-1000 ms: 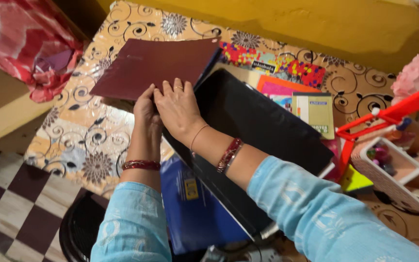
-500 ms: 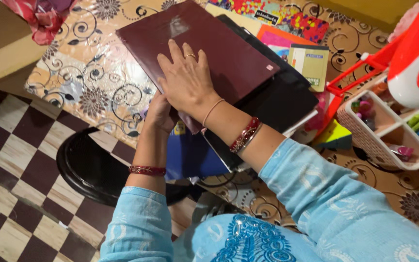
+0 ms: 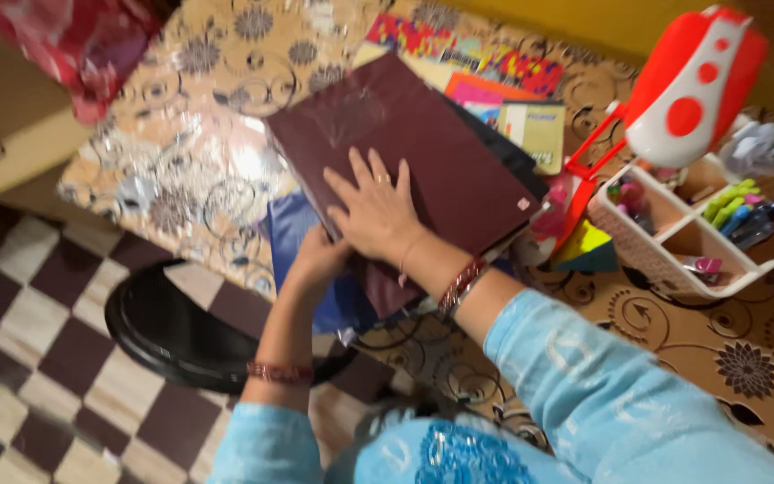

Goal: The person wipes several folders and a desk lamp with a cloth, then adjusts and checks the lamp's position.

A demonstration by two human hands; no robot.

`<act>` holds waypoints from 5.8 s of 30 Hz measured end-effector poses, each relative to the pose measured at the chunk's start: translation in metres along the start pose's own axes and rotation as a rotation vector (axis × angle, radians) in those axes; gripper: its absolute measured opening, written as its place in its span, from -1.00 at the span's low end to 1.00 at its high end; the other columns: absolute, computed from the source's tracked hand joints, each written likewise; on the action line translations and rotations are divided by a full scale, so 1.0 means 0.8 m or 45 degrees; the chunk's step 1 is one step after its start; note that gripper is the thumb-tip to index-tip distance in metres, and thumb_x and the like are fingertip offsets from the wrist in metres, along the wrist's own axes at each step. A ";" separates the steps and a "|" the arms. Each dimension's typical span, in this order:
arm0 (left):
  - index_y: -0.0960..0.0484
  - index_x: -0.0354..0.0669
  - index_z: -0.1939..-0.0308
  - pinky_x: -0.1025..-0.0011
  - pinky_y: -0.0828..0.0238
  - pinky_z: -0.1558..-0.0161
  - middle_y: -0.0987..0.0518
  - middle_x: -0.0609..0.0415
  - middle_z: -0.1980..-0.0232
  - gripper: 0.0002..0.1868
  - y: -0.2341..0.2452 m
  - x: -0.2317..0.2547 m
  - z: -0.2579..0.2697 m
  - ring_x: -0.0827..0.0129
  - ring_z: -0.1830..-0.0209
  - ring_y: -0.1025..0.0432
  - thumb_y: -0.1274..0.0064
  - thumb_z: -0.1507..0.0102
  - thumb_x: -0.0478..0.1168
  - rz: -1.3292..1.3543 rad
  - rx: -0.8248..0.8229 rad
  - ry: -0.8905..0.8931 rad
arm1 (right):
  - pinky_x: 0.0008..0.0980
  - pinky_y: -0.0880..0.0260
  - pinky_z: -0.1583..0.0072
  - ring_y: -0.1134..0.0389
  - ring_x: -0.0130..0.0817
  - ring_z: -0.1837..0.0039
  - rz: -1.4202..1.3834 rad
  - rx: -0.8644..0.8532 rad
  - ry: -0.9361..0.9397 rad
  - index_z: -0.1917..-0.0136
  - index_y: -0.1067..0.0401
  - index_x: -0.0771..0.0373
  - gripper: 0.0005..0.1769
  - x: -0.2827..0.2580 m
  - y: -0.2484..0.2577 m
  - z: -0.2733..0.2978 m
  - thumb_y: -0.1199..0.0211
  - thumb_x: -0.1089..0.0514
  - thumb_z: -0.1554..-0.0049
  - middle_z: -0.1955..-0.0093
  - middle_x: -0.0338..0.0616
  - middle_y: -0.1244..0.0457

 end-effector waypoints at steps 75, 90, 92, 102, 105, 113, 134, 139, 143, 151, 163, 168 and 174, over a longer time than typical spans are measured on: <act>-0.51 -0.25 -0.24 0.25 -0.54 -0.06 -0.66 -0.21 -0.10 -0.57 -0.385 0.136 -0.018 0.05 -0.08 -0.61 -0.09 -0.28 -0.29 -0.578 -0.126 -0.906 | -0.03 -0.30 -0.20 -0.29 -0.10 -0.26 0.436 0.624 -0.511 0.06 -0.48 0.12 -0.86 0.325 0.087 0.203 -0.10 0.15 -0.18 -0.08 -0.06 -0.26; -0.56 -0.33 -0.19 0.21 -0.51 -0.05 -0.68 -0.24 -0.03 -0.63 -0.413 0.099 -0.043 0.02 -0.04 -0.61 0.02 -0.39 -0.17 -0.727 -0.130 -0.891 | -0.14 -0.48 -0.02 -0.40 0.07 -0.10 0.150 0.698 -0.448 -0.09 -0.33 0.27 -0.82 0.371 0.064 0.206 -0.08 0.29 -0.20 -0.13 0.12 -0.18; -0.56 -0.33 -0.19 0.20 -0.51 -0.04 -0.68 -0.26 -0.02 -0.62 -0.419 0.097 -0.043 0.00 -0.03 -0.60 0.04 -0.40 -0.15 -0.733 -0.140 -0.902 | -0.33 -0.34 -0.30 -0.34 -0.18 -0.20 1.474 0.099 -0.459 -0.19 -0.38 0.38 -0.71 0.369 0.047 0.192 -0.07 0.27 -0.21 -0.09 -0.02 -0.21; -0.59 -0.24 -0.16 0.18 -0.52 0.00 -0.67 -0.26 0.03 -0.61 -0.430 0.074 -0.059 -0.03 0.00 -0.61 0.03 -0.39 -0.05 -0.749 -0.166 -0.768 | -0.09 -0.49 0.02 -0.43 0.04 -0.08 0.100 0.677 -0.615 -0.04 -0.37 0.32 -0.86 0.378 0.070 0.215 -0.04 0.21 -0.31 -0.02 0.10 -0.34; -0.60 -0.22 -0.16 0.16 -0.49 -0.02 -0.65 -0.29 0.01 -0.58 -0.440 0.050 -0.076 -0.10 -0.05 -0.57 0.11 -0.41 0.00 -0.758 -0.198 -0.692 | -0.06 -0.44 -0.13 -0.39 0.07 -0.15 0.142 0.703 -0.550 -0.08 -0.38 0.33 -0.81 0.359 0.090 0.218 -0.05 0.28 -0.21 -0.06 0.11 -0.32; -0.59 -0.24 0.03 0.23 -0.19 0.38 -0.48 -0.12 0.32 -0.46 -0.432 0.008 -0.105 0.17 0.41 -0.33 0.29 -0.45 0.15 -0.115 -0.445 -0.014 | -0.02 -0.37 -0.15 -0.34 0.14 -0.17 0.021 0.752 -0.465 -0.18 -0.37 0.45 -0.66 0.303 0.141 0.230 -0.09 0.37 -0.12 -0.13 0.23 -0.29; -0.61 -0.02 -0.07 0.50 -0.25 0.47 -0.55 0.10 0.34 -0.54 -0.348 0.092 0.045 0.45 0.48 -0.37 0.28 -0.29 0.06 0.444 -0.555 0.167 | -0.02 -0.32 -0.18 -0.32 0.17 -0.18 -0.260 0.636 -0.209 -0.06 -0.38 0.37 -0.57 0.170 0.209 0.266 -0.23 0.49 0.12 -0.05 0.17 -0.29; -0.60 -0.01 -0.20 0.35 -0.44 0.16 -0.57 0.13 0.09 -0.46 -0.302 0.112 0.078 0.44 0.19 -0.40 0.27 -0.23 0.01 0.563 -0.443 0.092 | -0.05 -0.36 -0.14 -0.36 0.08 -0.14 -0.312 0.610 -0.151 -0.03 -0.41 0.35 -0.67 0.141 0.216 0.259 -0.21 0.49 0.03 -0.01 0.12 -0.31; -0.51 -0.11 -0.18 0.37 -0.48 0.06 -0.55 0.13 0.05 -0.50 -0.262 0.096 0.078 0.44 0.10 -0.46 0.17 -0.35 0.12 0.538 -0.129 0.116 | -0.10 -0.43 -0.08 -0.40 0.01 -0.14 -0.313 0.589 -0.078 0.04 -0.40 0.35 -0.81 0.112 0.209 0.241 -0.14 0.49 -0.07 0.01 0.07 -0.32; -0.54 -0.07 -0.18 0.48 -0.46 0.14 -0.61 0.11 -0.01 -0.50 -0.186 0.091 0.091 0.44 0.07 -0.48 0.23 -0.37 0.15 0.619 0.020 0.009 | -0.11 -0.44 -0.05 -0.40 0.03 -0.07 -0.335 0.570 0.122 0.06 -0.41 0.32 -0.86 0.053 0.191 0.200 -0.17 0.36 -0.06 0.06 0.09 -0.31; -0.50 -0.11 -0.22 0.49 -0.32 0.23 -0.58 0.15 -0.01 -0.58 -0.070 0.055 0.090 0.48 0.09 -0.45 0.10 -0.47 0.10 0.878 0.218 -0.214 | -0.14 -0.47 -0.09 -0.41 0.01 -0.11 -0.309 0.486 0.435 0.08 -0.41 0.33 -0.84 -0.027 0.141 0.139 -0.21 0.35 -0.01 0.04 0.08 -0.30; -0.50 -0.09 -0.22 0.41 -0.46 0.05 -0.59 0.14 -0.06 -0.55 -0.050 0.043 0.088 0.43 -0.04 -0.49 0.11 -0.42 0.11 0.893 0.331 -0.149 | -0.14 -0.47 -0.10 -0.42 0.00 -0.12 -0.325 0.457 0.458 0.05 -0.41 0.33 -0.85 -0.039 0.124 0.127 -0.20 0.36 -0.06 0.03 0.07 -0.29; -0.45 0.06 -0.30 0.25 -0.43 -0.04 -0.56 0.19 -0.23 -0.47 -0.041 0.044 0.088 0.39 -0.19 -0.46 0.21 -0.37 0.20 0.856 0.349 -0.111 | -0.14 -0.45 -0.10 -0.40 -0.04 -0.14 -0.403 0.457 0.592 0.07 -0.41 0.22 -0.91 -0.044 0.117 0.112 -0.16 0.29 -0.12 0.03 -0.02 -0.29</act>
Point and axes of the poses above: each hand's wrist, its own z-axis away from the middle knuckle, its own y-axis out of the back of the hand, x = y × z, the point moved 5 cm from there along -z, towards the middle knuckle
